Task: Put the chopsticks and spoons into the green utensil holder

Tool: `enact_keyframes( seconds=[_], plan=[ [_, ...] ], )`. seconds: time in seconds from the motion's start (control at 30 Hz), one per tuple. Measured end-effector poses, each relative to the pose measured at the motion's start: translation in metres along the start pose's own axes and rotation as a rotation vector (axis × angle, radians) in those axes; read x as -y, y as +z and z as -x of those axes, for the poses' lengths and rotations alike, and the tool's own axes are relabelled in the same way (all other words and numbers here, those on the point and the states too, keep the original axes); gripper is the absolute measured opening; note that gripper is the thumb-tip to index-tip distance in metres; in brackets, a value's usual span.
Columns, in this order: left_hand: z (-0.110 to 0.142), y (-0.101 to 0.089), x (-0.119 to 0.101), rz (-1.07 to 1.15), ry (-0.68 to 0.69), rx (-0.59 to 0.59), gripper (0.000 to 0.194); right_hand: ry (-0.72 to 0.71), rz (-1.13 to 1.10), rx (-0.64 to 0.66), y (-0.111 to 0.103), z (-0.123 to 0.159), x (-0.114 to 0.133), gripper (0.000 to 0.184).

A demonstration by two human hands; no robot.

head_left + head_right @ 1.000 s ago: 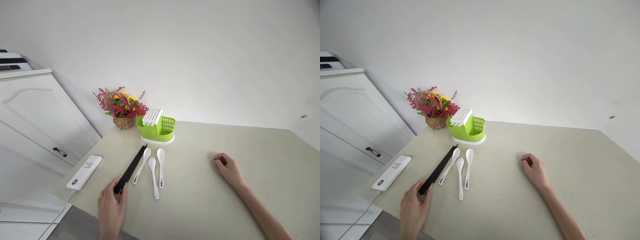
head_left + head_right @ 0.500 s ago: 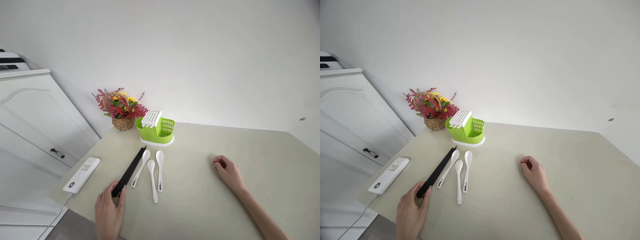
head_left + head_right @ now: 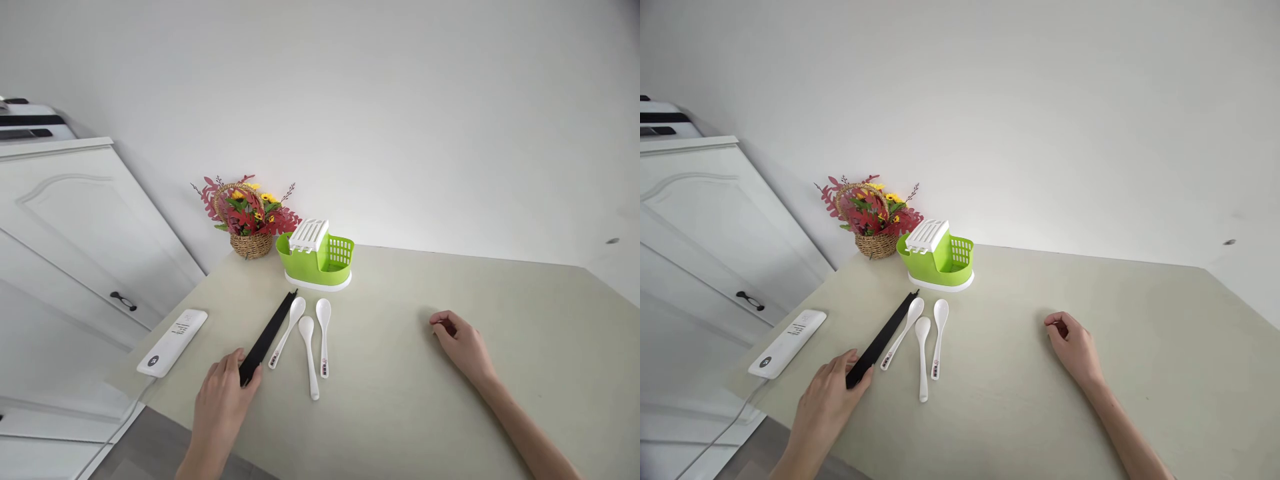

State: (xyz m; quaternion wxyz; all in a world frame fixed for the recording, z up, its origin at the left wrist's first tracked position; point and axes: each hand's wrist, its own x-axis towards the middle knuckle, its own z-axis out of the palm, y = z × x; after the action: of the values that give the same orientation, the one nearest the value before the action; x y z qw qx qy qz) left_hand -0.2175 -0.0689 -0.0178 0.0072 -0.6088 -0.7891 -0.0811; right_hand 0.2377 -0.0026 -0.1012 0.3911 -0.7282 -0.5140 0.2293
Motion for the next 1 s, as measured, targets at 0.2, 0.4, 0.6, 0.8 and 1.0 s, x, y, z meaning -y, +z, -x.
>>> enact_keyframes(
  seconds=[0.2,0.4,0.6,0.8,1.0],
  plan=[
    [-0.016,-0.018,-0.019,-0.107,0.007,0.161,0.048,-0.007,0.009,-0.001,0.001,-0.001,0.000,0.024],
    [-0.030,-0.023,-0.029,-0.215,0.111,0.235,0.035,-0.009,0.013,0.006,0.001,-0.001,-0.003,0.025],
    [-0.044,-0.032,-0.034,-0.347,0.171,0.309,0.023,-0.010,0.011,0.012,0.002,-0.001,-0.005,0.025],
    [-0.049,-0.036,-0.038,-0.389,0.163,0.359,0.024,-0.011,0.016,0.009,0.001,-0.001,-0.003,0.024],
    [-0.051,-0.031,-0.033,-0.306,0.142,0.334,0.028,-0.024,0.007,0.001,0.001,0.000,-0.001,0.024]
  ],
)
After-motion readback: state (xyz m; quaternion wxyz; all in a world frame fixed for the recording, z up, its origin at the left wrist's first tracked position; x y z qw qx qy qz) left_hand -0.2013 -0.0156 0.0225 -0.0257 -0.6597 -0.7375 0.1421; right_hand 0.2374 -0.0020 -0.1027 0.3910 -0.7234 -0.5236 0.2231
